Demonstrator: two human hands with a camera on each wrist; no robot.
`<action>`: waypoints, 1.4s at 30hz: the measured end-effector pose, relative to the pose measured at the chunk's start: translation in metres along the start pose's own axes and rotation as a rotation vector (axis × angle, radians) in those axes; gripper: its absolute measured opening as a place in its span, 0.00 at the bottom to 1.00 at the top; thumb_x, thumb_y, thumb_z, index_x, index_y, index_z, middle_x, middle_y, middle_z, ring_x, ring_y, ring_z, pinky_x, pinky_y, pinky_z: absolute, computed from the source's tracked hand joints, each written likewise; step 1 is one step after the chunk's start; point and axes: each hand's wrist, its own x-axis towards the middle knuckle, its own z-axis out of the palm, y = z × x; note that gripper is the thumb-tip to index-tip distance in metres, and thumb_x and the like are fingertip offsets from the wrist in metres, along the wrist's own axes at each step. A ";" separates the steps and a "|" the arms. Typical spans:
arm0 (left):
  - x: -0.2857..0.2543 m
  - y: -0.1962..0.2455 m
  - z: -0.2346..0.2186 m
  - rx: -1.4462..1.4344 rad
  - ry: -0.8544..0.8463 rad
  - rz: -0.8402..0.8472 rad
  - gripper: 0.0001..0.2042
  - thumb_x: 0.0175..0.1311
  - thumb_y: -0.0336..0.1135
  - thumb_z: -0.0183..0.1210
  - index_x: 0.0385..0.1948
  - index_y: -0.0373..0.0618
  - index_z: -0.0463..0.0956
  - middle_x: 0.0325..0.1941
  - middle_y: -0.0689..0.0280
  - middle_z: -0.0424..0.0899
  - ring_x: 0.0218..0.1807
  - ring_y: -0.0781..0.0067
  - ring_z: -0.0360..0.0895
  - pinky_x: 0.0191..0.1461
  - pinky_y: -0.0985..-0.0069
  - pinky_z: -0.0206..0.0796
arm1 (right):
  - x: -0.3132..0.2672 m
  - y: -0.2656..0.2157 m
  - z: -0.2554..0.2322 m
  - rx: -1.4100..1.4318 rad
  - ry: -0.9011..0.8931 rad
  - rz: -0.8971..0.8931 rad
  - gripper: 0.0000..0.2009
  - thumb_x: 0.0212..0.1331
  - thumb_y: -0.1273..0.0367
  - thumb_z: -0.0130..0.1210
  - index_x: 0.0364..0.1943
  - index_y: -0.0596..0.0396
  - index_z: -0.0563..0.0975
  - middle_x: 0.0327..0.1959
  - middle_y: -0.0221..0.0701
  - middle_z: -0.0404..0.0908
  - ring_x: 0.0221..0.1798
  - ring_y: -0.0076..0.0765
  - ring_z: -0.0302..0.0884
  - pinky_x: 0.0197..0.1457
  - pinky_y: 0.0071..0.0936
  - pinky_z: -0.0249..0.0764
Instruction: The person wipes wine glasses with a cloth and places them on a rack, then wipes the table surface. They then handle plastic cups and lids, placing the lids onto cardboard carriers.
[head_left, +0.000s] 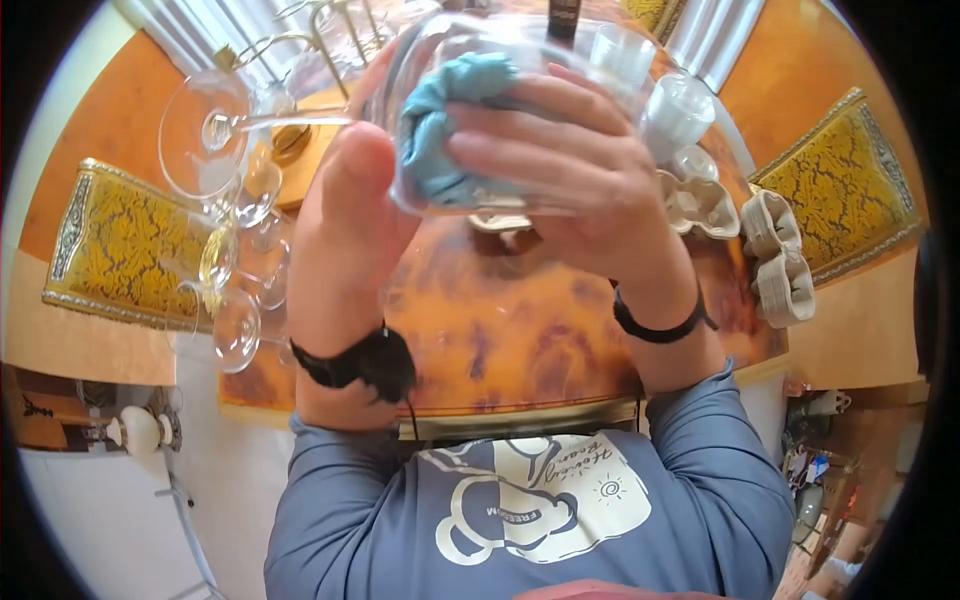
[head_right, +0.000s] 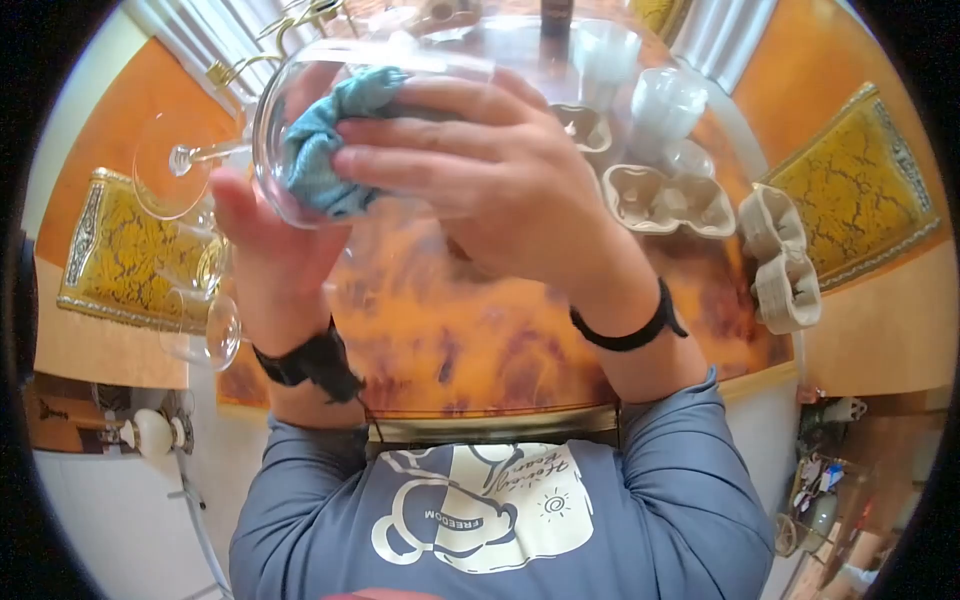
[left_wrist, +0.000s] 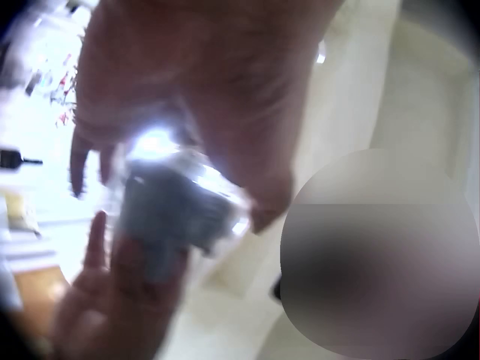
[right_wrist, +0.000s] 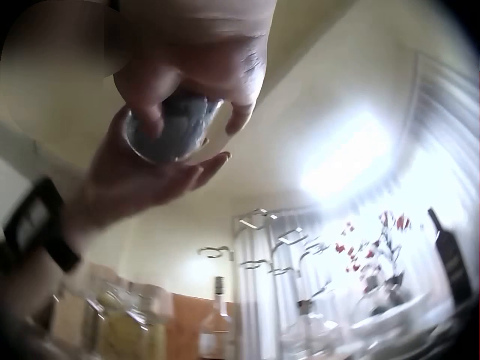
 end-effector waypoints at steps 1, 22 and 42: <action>0.000 -0.002 0.004 -0.007 -0.018 -0.001 0.56 0.48 0.65 0.71 0.71 0.34 0.52 0.69 0.58 0.68 0.67 0.65 0.70 0.68 0.70 0.65 | 0.001 0.000 -0.001 -0.050 -0.004 -0.041 0.20 0.46 0.80 0.62 0.48 0.53 0.85 0.59 0.38 0.81 0.61 0.45 0.78 0.63 0.41 0.73; 0.005 -0.010 0.004 0.254 0.055 0.226 0.48 0.47 0.55 0.76 0.66 0.37 0.61 0.58 0.56 0.76 0.58 0.64 0.77 0.61 0.71 0.70 | -0.006 -0.015 0.020 0.256 0.060 0.166 0.28 0.44 0.76 0.68 0.56 0.47 0.79 0.60 0.41 0.78 0.58 0.50 0.78 0.57 0.37 0.77; 0.005 0.004 -0.001 0.480 -0.287 0.545 0.59 0.29 0.60 0.82 0.67 0.39 0.60 0.64 0.53 0.73 0.66 0.59 0.71 0.63 0.65 0.67 | -0.004 -0.032 -0.015 0.592 -0.162 0.324 0.24 0.48 0.78 0.67 0.54 0.56 0.80 0.49 0.38 0.85 0.50 0.45 0.83 0.56 0.31 0.78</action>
